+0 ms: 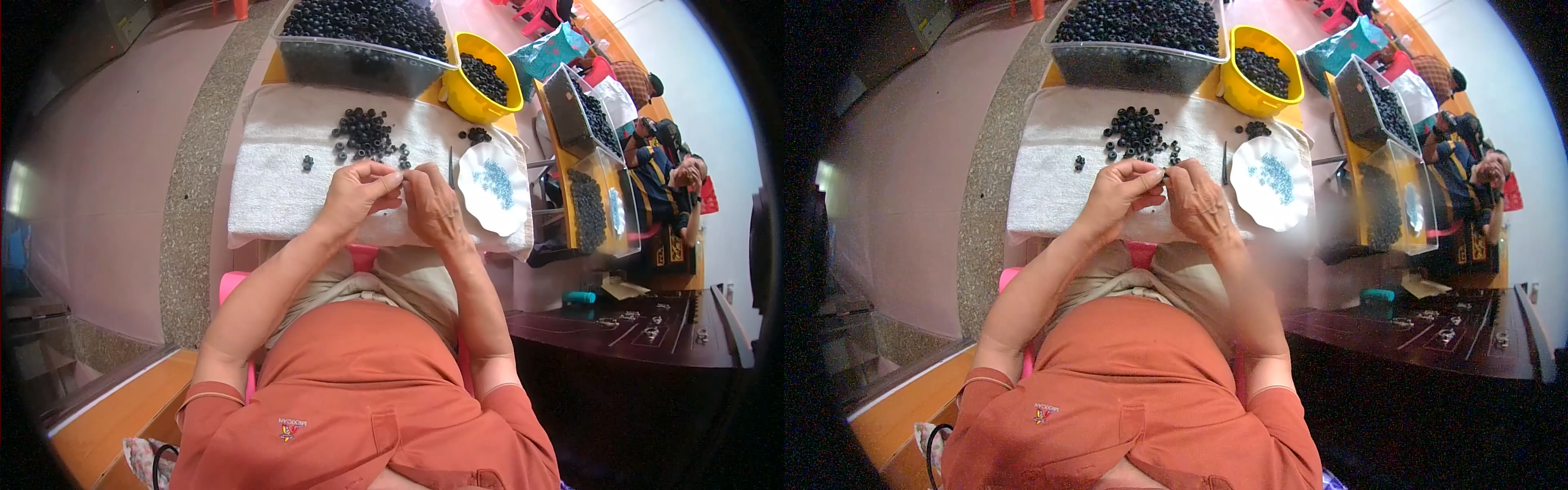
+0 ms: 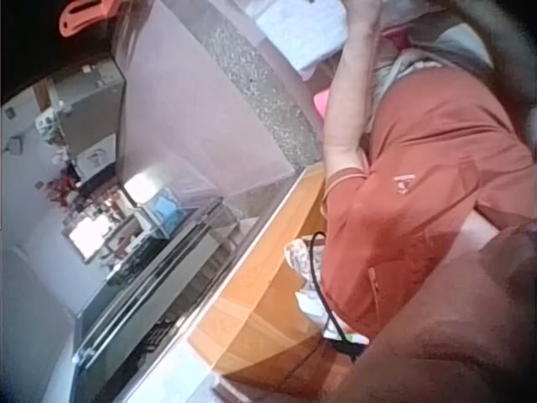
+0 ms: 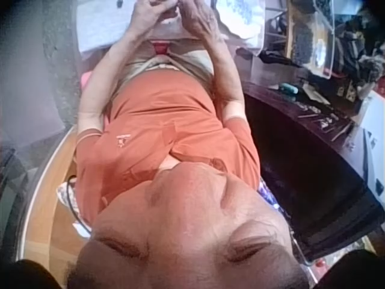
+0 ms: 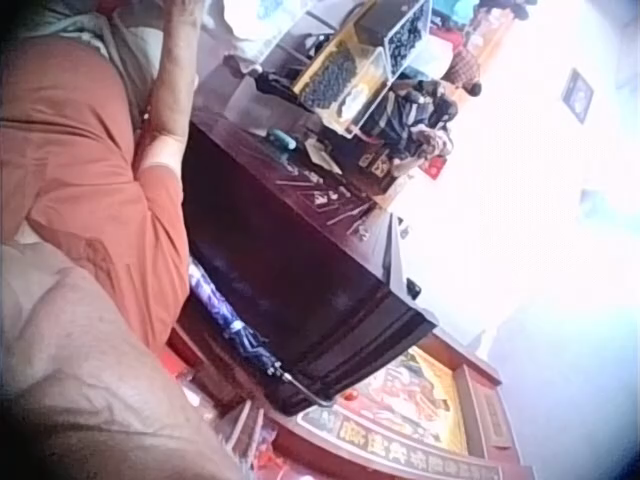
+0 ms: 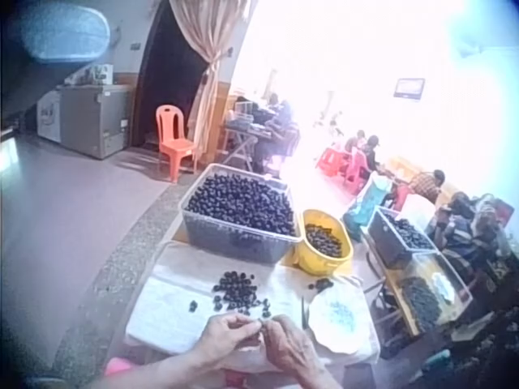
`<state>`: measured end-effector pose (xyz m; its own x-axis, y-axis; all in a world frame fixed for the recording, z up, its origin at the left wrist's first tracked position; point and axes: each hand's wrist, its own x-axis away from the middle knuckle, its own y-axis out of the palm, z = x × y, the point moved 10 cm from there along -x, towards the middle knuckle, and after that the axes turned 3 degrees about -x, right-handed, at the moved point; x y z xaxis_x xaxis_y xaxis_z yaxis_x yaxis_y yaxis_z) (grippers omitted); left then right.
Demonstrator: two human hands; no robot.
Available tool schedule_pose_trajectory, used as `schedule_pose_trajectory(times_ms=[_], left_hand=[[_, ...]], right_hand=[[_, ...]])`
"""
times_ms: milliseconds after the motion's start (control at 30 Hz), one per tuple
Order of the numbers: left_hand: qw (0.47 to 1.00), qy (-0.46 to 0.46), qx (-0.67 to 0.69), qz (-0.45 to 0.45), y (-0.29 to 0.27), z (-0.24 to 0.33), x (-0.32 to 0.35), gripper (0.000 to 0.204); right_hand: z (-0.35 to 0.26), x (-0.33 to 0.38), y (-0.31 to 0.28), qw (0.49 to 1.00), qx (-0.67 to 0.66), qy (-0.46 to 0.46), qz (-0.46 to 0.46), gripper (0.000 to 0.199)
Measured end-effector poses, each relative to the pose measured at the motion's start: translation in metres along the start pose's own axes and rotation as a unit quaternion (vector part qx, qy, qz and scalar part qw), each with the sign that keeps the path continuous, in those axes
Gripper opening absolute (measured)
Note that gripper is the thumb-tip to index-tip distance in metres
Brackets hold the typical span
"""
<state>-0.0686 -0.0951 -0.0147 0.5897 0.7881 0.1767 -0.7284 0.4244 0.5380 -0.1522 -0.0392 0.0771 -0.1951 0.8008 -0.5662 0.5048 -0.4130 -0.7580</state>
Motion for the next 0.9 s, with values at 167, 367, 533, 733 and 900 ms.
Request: schedule_pose_trajectory(times_ms=[167, 367, 533, 733, 900], left_hand=[[0.999, -0.029, 0.020, 0.001, 0.000, -0.003, 0.001, 0.014], [1.000, 0.010, 0.009, 0.011, -0.001, -0.001, 0.001, 0.014], [0.998, 0.062, -0.020, 0.014, -0.001, 0.002, 0.000, 0.013], [0.961, 0.184, -0.207, 0.024, 0.007, 0.029, 0.007, 0.011], [0.898, 0.289, -0.329, 0.042, 0.022, 0.049, 0.023, 0.012]], right_hand=[[0.003, 0.001, 0.003, 1.000, -0.010, 0.021, -0.015, 0.009], [0.003, 0.000, 0.004, 0.998, -0.035, 0.044, -0.017, 0.006], [0.005, 0.000, 0.005, 0.996, -0.064, 0.067, -0.014, 0.006], [0.020, 0.002, 0.003, 0.981, -0.169, 0.095, -0.019, 0.010], [0.050, 0.022, 0.027, 0.863, -0.377, 0.297, -0.158, 0.027]])
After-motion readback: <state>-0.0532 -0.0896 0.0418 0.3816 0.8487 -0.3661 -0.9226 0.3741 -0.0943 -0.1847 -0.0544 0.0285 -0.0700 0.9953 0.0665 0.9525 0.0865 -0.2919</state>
